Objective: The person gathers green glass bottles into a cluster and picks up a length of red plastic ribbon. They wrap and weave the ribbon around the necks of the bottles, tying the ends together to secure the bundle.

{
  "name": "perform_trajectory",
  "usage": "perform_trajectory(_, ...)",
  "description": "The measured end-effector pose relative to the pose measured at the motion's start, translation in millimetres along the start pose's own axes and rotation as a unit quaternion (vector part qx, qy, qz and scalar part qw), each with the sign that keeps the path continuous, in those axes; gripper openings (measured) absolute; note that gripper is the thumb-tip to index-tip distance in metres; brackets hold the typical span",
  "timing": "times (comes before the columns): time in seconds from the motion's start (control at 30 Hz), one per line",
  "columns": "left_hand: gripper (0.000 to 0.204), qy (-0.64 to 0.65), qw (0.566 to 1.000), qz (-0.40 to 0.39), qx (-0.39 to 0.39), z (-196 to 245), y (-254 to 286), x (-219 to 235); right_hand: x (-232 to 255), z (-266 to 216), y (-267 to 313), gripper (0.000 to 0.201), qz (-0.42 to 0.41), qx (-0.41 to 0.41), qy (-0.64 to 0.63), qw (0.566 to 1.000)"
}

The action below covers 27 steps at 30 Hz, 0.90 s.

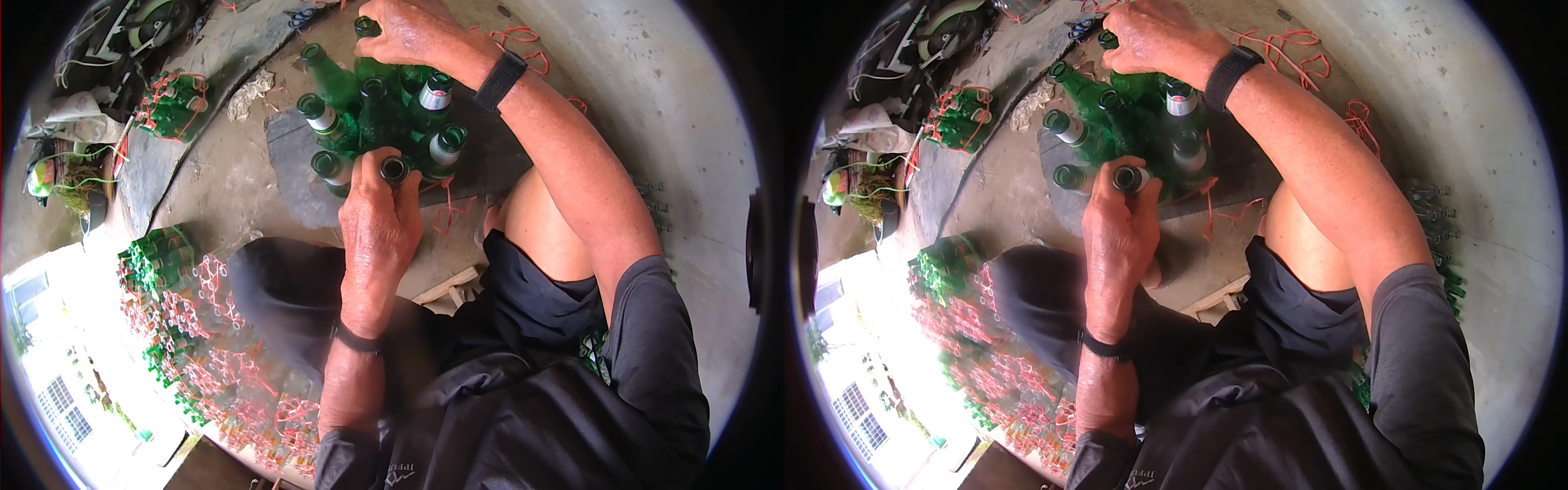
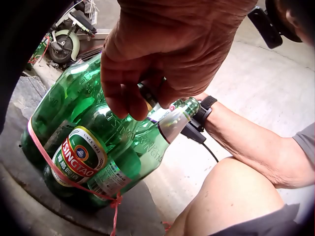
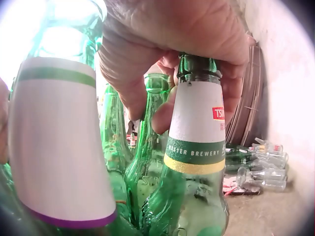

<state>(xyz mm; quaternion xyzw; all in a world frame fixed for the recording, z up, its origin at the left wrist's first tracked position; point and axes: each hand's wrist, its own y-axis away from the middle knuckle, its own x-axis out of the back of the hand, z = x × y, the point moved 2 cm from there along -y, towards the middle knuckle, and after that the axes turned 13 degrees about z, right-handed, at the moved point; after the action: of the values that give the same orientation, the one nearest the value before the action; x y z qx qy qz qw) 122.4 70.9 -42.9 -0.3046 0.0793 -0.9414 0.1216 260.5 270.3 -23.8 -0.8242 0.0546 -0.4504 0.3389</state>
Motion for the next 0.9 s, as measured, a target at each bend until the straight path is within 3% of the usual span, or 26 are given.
perform_trajectory(0.27, 0.024, 0.005, 1.0, -0.005, 0.003, 1.3, -0.1, 1.5, 0.1, 0.3, 1.2, 0.024, 0.021, -0.001, -0.007, 1.0)
perform_trajectory(0.47, 0.025, 0.004, 1.0, -0.014, 0.02, 1.5, -0.2, 1.7, 4.2, -2.2, -1.2, 0.025, -0.014, -0.016, 0.008, 1.0)
perform_trajectory(0.9, 0.025, 0.0, 1.0, -0.013, 0.018, -1.8, 1.4, 0.7, 1.0, -2.0, 0.7, 0.021, 0.03, 0.003, 0.01, 1.0)
